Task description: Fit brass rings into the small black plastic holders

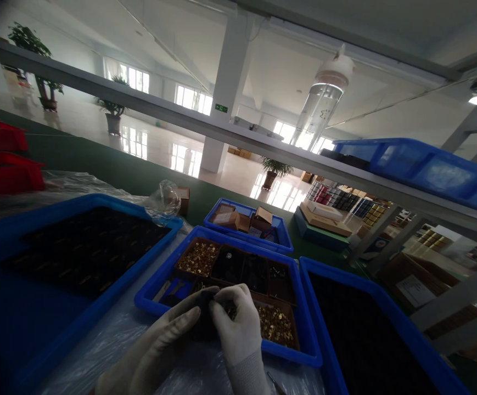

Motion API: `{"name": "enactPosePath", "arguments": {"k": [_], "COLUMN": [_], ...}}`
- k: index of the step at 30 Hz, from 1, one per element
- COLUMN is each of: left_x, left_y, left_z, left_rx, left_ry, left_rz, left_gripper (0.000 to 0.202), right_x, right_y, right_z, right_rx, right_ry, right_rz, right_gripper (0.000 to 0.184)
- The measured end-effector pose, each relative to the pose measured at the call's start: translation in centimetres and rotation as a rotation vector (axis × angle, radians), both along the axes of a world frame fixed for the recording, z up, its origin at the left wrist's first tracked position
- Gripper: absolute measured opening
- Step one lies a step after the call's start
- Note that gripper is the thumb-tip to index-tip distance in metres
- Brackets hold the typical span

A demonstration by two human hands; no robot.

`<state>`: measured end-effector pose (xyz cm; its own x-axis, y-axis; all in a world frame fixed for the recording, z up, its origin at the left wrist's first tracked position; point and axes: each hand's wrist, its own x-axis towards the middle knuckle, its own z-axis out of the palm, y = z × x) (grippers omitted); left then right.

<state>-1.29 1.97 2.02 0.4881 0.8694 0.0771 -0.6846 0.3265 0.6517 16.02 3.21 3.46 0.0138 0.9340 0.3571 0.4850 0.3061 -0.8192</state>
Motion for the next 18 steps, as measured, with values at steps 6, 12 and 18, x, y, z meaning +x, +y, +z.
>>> {"name": "enactPosePath", "arguments": {"k": [6, 12, 18], "left_x": [0.2, 0.6, 0.5], "left_y": [0.1, 0.4, 0.5], "left_z": [0.3, 0.0, -0.4], "left_rx": [-0.121, -0.171, -0.127], "left_ry": [-0.113, -0.181, -0.2], "left_rz": [0.045, 0.031, 0.009], "left_gripper": [0.033, 0.035, 0.033], "right_x": [0.0, -0.2, 0.2], "right_y": [-0.1, -0.3, 0.0], "right_z": [-0.7, -1.5, -1.8], "right_rx": [0.146, 0.254, 0.249], "right_ry": [-0.186, -0.273, -0.298], "right_rz": [-0.009, -0.042, 0.013], "right_gripper": [0.016, 0.013, 0.022]}}
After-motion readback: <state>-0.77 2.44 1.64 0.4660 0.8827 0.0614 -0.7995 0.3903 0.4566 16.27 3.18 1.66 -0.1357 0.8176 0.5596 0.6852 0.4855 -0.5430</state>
